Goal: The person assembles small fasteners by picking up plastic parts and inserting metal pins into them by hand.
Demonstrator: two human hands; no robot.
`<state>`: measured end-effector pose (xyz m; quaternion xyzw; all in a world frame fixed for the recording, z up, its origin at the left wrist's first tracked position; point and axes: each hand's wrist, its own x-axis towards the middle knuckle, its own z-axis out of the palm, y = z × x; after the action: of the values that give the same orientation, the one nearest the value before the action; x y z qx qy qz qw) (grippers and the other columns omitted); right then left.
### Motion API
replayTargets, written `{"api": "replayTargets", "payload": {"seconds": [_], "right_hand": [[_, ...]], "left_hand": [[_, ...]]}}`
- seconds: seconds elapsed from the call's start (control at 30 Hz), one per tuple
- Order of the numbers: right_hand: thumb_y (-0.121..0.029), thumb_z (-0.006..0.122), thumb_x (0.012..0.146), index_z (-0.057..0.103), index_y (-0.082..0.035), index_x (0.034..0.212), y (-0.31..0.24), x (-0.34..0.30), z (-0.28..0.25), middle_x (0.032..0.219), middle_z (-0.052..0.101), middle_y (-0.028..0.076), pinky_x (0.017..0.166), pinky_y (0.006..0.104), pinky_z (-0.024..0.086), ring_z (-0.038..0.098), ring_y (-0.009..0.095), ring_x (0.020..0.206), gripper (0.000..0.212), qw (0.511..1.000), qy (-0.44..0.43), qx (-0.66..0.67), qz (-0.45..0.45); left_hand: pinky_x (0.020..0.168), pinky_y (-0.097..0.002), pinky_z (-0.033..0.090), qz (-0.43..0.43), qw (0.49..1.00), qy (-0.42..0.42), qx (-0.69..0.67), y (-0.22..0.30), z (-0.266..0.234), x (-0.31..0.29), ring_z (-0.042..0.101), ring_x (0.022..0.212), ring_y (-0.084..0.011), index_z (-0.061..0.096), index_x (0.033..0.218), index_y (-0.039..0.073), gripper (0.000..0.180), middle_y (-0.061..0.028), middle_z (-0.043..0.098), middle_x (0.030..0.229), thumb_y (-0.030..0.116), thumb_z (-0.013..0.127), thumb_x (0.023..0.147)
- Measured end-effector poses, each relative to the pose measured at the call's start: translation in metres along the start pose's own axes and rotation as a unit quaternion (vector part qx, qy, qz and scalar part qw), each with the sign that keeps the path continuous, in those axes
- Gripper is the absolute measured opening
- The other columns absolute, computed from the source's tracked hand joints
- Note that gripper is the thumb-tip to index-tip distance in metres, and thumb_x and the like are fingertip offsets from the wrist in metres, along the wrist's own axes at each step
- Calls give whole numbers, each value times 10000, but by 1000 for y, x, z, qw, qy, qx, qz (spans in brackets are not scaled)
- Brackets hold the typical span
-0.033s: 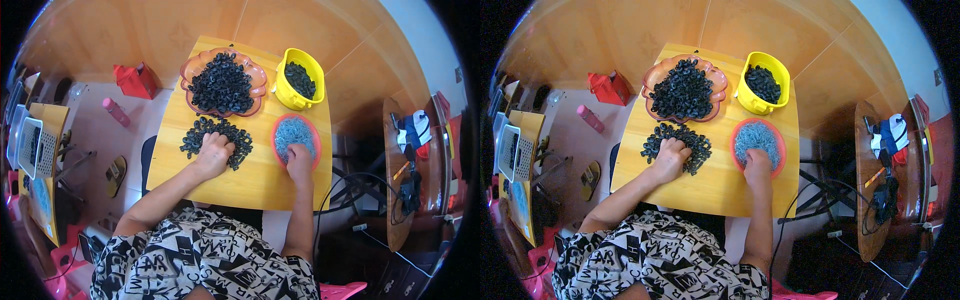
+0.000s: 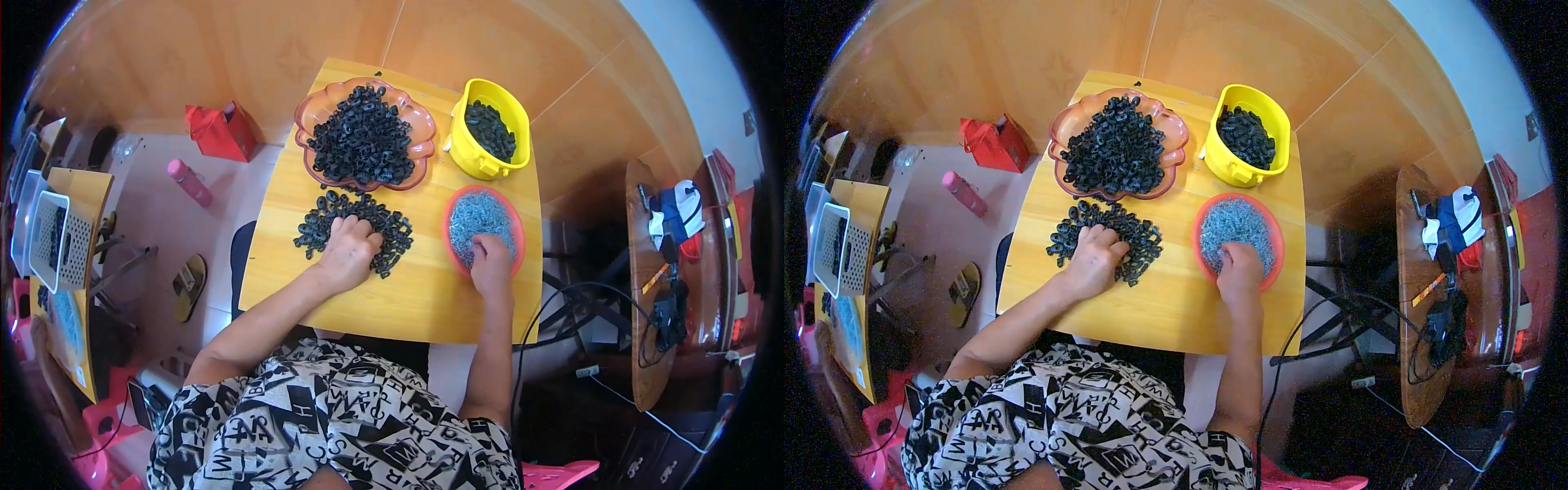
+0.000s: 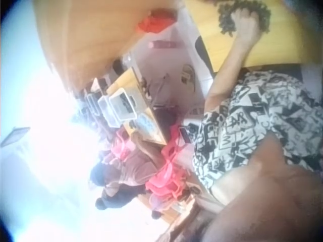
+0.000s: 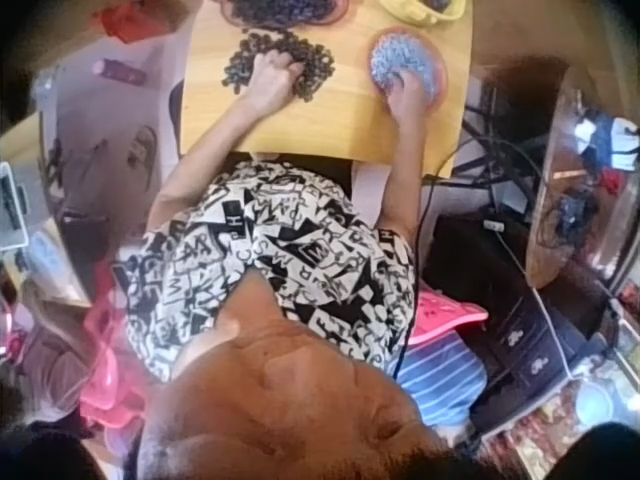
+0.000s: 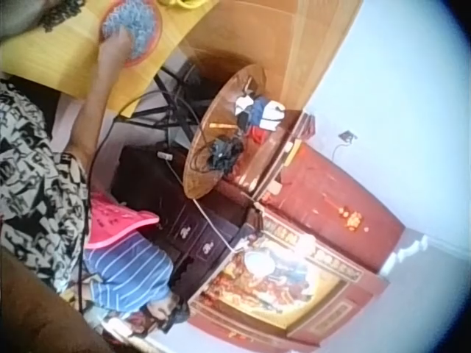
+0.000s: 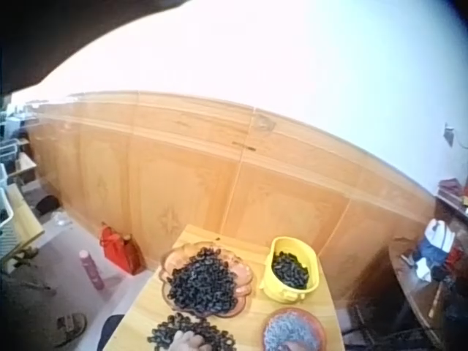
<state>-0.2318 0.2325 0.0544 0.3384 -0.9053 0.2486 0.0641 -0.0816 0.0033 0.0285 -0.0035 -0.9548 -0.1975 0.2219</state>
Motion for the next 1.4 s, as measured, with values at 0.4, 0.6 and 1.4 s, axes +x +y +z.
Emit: {"api": "replayTargets", "payload": {"seconds": [0.4,0.6,1.4], "right_hand": [[40,576,782,612,-4,923,-1,0,-3,734,587,70,540,265,457,585,142,626,153,965,5,199,172],[42,603,766,637,4,892,-1,2,-9,745,605,22,550,217,438,536,82,619,136,939,-15,277,202],[44,575,802,585,31,906,-170,-34,60,769,611,66,558,214,462,584,109,640,105,812,-104,543,188]], "left_hand": [[693,-297,426,-138,908,94,-384,-6,-32,-31,530,859,-216,575,844,20,175,-92,527,892,-73,612,700],[642,-224,457,-297,673,75,-673,-9,-31,-75,570,686,-109,571,929,4,79,-44,607,817,-11,529,864],[626,-206,451,-308,583,20,-752,-7,-24,-94,565,688,-90,587,979,15,143,-45,618,817,-1,571,838]]}}
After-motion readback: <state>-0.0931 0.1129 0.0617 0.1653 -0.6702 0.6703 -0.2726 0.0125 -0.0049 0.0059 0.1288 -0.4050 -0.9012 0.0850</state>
